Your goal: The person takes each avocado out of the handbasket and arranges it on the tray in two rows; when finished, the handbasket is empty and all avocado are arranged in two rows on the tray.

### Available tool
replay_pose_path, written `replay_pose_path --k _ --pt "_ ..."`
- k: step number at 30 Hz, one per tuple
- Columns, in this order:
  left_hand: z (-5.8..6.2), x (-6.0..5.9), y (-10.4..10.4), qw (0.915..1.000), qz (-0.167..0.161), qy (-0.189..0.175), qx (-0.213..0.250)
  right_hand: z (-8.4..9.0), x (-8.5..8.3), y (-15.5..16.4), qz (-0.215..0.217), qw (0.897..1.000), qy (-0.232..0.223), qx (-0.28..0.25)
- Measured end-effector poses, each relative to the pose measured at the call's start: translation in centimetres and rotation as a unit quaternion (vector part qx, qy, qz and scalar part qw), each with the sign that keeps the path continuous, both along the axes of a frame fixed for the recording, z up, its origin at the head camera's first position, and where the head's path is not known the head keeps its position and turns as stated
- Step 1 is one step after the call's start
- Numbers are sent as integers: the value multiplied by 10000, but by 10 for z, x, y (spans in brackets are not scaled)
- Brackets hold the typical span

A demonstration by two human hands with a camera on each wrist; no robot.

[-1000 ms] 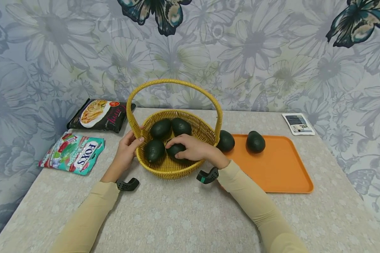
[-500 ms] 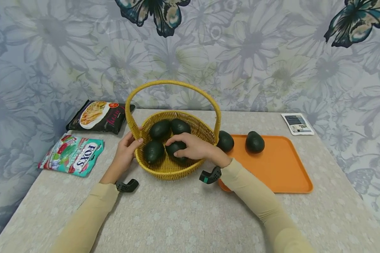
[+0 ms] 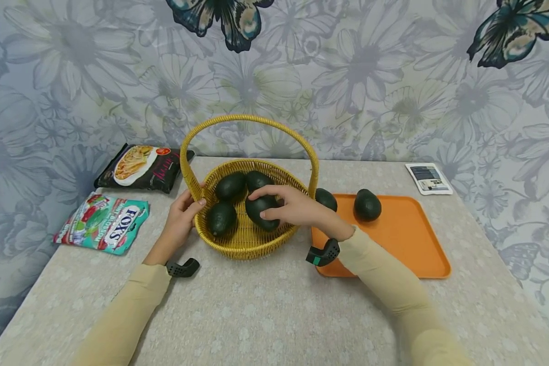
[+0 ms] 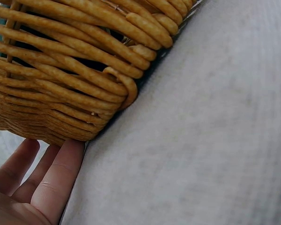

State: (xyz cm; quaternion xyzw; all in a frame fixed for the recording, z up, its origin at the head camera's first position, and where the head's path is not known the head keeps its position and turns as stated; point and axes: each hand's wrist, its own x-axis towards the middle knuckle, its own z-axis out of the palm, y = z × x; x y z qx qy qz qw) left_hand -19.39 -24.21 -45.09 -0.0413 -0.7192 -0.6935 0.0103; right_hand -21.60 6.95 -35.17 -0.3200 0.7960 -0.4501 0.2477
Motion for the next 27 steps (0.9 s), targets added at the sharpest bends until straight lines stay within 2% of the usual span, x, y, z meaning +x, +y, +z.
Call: replay_pose_path --k 7,12,18,24,27 --pt "0 0 1 10000 15 -12 -38 18 8 18 219 9997 61 -120" --pt "0 -1 1 9999 33 -38 -95 26 14 35 564 9977 207 -306" --pt "-1 -1 1 10000 14 -26 11 29 22 60 1019 9933 104 -543" --pt "1 0 2 9999 59 -45 -147 31 30 94 928 9948 402 -133" --pt "1 0 1 10000 42 -6 -82 29 32 110 900 9945 518 -165"
